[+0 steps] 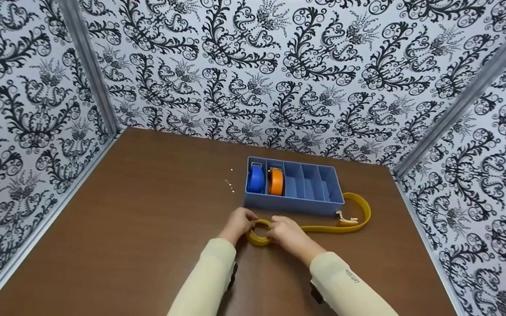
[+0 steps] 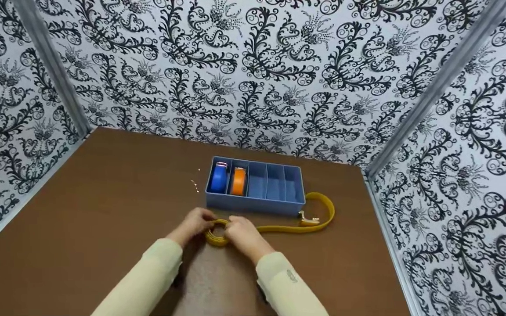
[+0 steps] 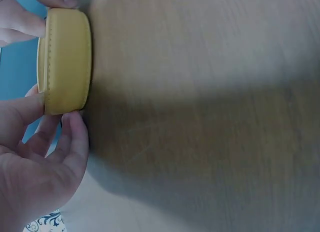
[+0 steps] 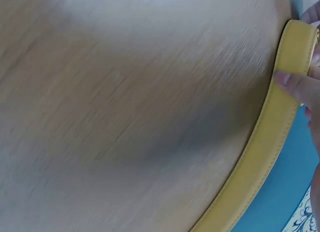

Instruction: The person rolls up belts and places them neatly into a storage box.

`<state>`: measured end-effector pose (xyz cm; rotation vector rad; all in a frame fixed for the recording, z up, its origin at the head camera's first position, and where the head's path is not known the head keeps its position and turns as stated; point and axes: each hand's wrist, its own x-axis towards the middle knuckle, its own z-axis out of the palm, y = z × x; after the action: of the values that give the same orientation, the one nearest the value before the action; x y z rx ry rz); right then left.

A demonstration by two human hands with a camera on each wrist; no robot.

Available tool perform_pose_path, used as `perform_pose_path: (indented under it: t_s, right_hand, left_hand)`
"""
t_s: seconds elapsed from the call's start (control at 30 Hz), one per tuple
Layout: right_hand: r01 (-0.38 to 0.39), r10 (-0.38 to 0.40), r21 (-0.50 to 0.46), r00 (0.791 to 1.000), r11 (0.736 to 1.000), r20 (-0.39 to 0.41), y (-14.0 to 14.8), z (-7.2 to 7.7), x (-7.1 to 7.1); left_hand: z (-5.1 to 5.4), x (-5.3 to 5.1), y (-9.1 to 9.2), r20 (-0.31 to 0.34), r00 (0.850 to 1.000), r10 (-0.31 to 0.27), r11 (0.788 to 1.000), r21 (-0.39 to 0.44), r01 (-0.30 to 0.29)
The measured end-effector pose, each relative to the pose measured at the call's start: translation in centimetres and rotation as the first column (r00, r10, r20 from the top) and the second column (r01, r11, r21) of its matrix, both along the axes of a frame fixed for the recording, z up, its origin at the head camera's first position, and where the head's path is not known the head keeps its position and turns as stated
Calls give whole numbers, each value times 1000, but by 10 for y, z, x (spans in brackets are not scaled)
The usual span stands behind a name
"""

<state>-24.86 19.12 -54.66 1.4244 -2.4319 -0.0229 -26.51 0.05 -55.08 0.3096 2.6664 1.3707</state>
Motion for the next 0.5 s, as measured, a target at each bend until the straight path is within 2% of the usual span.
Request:
perform_pose_path:
  t_s: [0.1, 0.2, 0.3, 0.5]
  right_hand:
    - [20, -20, -8, 998, 1000, 58, -9, -2, 3]
    - [65, -60, -40, 992, 997, 110, -15, -5, 8]
    - [119, -107, -79, 985, 990, 139, -20, -10, 12]
    - [240, -222, -123, 965, 963, 143, -34, -12, 16]
  left_hand:
    - [0, -1, -4, 11, 999, 43, 999, -12, -43]
    - [-4, 2, -2, -25, 994, 110, 994, -24, -111]
    - [-8, 7, 4, -86, 982, 169, 984, -39, -172]
    - [-7, 15, 14, -155, 968, 198, 977, -48, -208]
